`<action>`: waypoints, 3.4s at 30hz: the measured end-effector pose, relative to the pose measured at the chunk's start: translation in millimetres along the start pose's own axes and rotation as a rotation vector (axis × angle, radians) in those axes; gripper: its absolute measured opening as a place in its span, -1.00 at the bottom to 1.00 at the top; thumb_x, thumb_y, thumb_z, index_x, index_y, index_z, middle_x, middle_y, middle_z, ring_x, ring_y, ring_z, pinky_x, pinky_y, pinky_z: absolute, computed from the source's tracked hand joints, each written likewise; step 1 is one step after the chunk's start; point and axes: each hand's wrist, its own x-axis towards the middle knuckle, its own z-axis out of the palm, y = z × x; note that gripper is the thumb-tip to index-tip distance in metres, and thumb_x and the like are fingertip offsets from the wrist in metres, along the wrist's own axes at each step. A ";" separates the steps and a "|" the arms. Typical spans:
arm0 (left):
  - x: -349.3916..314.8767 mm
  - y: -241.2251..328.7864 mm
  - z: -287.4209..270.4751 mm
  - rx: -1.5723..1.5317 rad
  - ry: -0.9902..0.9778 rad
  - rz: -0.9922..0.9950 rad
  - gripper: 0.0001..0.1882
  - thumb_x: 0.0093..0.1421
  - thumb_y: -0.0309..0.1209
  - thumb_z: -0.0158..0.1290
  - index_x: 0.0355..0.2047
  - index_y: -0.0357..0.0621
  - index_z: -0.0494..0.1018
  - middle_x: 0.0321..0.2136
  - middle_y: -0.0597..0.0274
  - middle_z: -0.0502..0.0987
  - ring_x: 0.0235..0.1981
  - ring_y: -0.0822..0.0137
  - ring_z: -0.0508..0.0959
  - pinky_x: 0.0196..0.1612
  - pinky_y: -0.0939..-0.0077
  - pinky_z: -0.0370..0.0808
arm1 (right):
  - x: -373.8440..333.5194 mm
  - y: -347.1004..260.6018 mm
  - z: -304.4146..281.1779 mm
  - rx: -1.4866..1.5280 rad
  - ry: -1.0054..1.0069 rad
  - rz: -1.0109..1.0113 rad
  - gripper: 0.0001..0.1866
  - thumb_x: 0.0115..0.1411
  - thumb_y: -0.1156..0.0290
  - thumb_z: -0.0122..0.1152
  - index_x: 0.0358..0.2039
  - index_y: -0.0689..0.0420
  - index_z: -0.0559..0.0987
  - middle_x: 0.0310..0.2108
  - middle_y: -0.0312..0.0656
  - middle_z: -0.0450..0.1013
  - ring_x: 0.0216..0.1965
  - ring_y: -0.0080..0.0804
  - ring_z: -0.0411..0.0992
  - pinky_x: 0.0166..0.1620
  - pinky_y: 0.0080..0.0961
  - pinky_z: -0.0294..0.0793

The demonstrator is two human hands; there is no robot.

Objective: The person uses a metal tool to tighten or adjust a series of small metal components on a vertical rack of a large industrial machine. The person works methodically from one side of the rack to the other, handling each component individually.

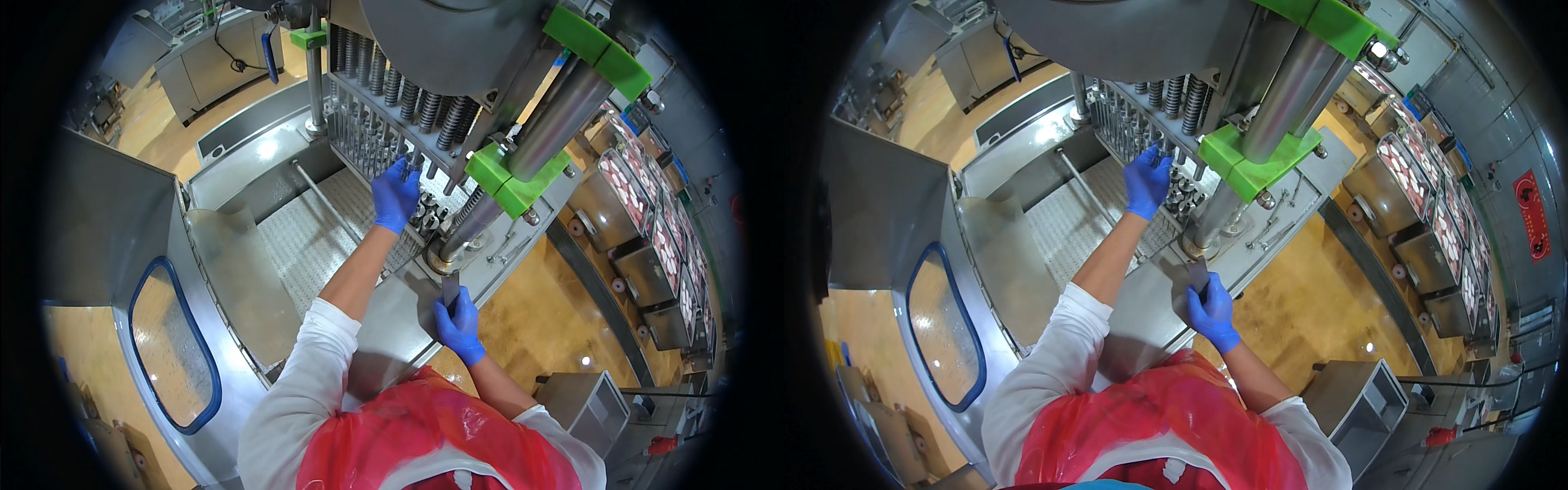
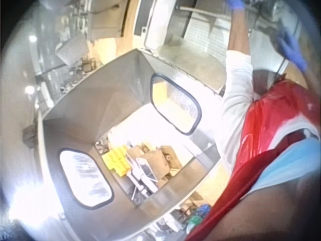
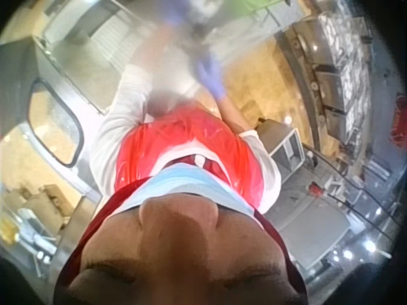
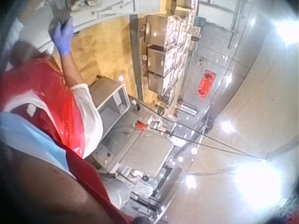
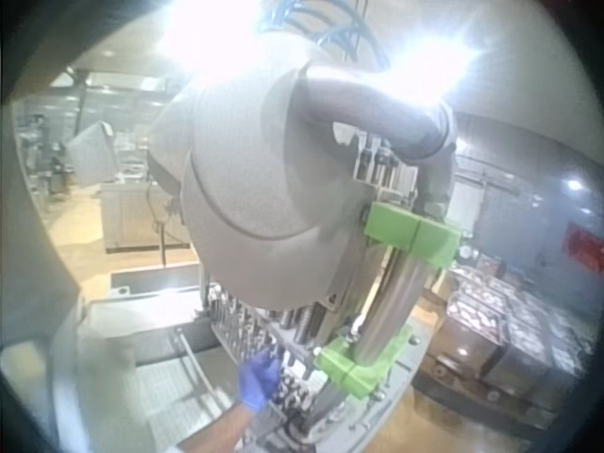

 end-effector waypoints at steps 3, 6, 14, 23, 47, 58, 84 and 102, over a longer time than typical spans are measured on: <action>12.0 29.0 -31.4 0.222 -0.309 -0.010 -0.72 0.18 -0.29 0.23 -0.19 -0.22 0.64 -0.35 -0.17 0.64 -0.31 -0.04 0.69 -0.23 0.25 0.57 | 6.9 -3.6 -5.2 0.079 -0.049 0.057 -0.73 0.22 0.37 0.25 -0.13 0.22 0.47 -0.42 -0.05 0.51 -0.46 -0.12 0.49 -0.33 -0.31 0.48; 52.5 53.5 -72.2 0.321 -0.306 0.094 -0.76 0.15 -0.27 0.26 -0.30 -0.19 0.66 -0.43 -0.08 0.66 -0.40 0.05 0.69 -0.30 0.29 0.56 | 22.5 -36.4 6.5 0.504 -0.188 0.326 -0.89 0.32 0.42 0.15 -0.26 0.17 0.45 -0.44 -0.31 0.42 -0.54 -0.43 0.37 -0.42 -0.55 0.39; 122.9 103.2 -40.6 0.160 -0.470 0.444 -0.59 0.19 -0.25 0.25 -0.05 -0.28 0.55 -0.33 -0.10 0.66 -0.31 0.01 0.68 -0.17 0.25 0.57 | 144.8 -41.1 114.1 1.697 -0.504 0.784 -0.83 0.36 0.39 0.06 -0.41 0.03 0.37 -0.55 -0.37 0.26 -0.56 -0.53 0.27 -0.57 -0.59 0.29; 116.1 130.5 -49.6 0.269 -0.509 0.364 -0.60 0.18 -0.24 0.25 -0.10 -0.31 0.56 -0.34 -0.17 0.64 -0.29 -0.05 0.66 -0.17 0.24 0.56 | 212.6 -59.4 153.3 2.044 -0.022 0.555 -0.87 0.26 0.57 0.14 -0.39 0.12 0.38 -0.48 -0.23 0.34 -0.47 -0.41 0.32 -0.45 -0.46 0.26; -16.9 -5.5 -48.8 0.328 -0.233 0.230 -0.74 0.03 -0.31 0.30 -0.35 -0.20 0.56 -0.38 -0.09 0.60 -0.40 -0.02 0.63 -0.27 0.23 0.57 | 22.0 -21.4 28.9 0.767 -0.024 0.212 -0.77 0.23 0.62 0.20 -0.18 0.12 0.38 -0.34 -0.32 0.33 -0.34 -0.57 0.34 -0.25 -0.58 0.38; -56.9 -41.0 -7.1 0.533 -0.332 -0.075 -0.58 -0.05 -0.20 0.37 -0.28 -0.28 0.61 -0.32 -0.06 0.63 -0.31 0.00 0.63 -0.17 0.19 0.55 | 12.3 13.1 14.9 0.462 0.123 0.129 -0.75 0.22 0.54 0.25 -0.13 0.21 0.39 -0.35 -0.25 0.39 -0.34 -0.55 0.36 -0.25 -0.53 0.40; -37.9 15.9 13.0 -0.323 -0.083 -0.226 -0.76 0.09 -0.59 0.33 -0.23 -0.44 0.60 -0.39 0.15 0.68 -0.42 0.49 0.56 -0.31 0.52 0.53 | 6.3 -0.7 7.4 0.258 0.099 0.070 -0.75 0.19 0.50 0.27 -0.16 0.21 0.42 -0.42 -0.21 0.43 -0.42 -0.52 0.37 -0.33 -0.49 0.41; 6.1 43.5 -46.7 0.308 -0.451 0.002 -0.71 0.06 -0.29 0.33 -0.32 -0.26 0.64 -0.45 -0.04 0.66 -0.40 0.09 0.67 -0.23 0.30 0.58 | 17.4 -1.7 13.3 0.253 -0.003 0.059 -0.76 0.24 0.41 0.25 -0.19 0.23 0.41 -0.51 -0.15 0.41 -0.49 -0.45 0.38 -0.40 -0.46 0.38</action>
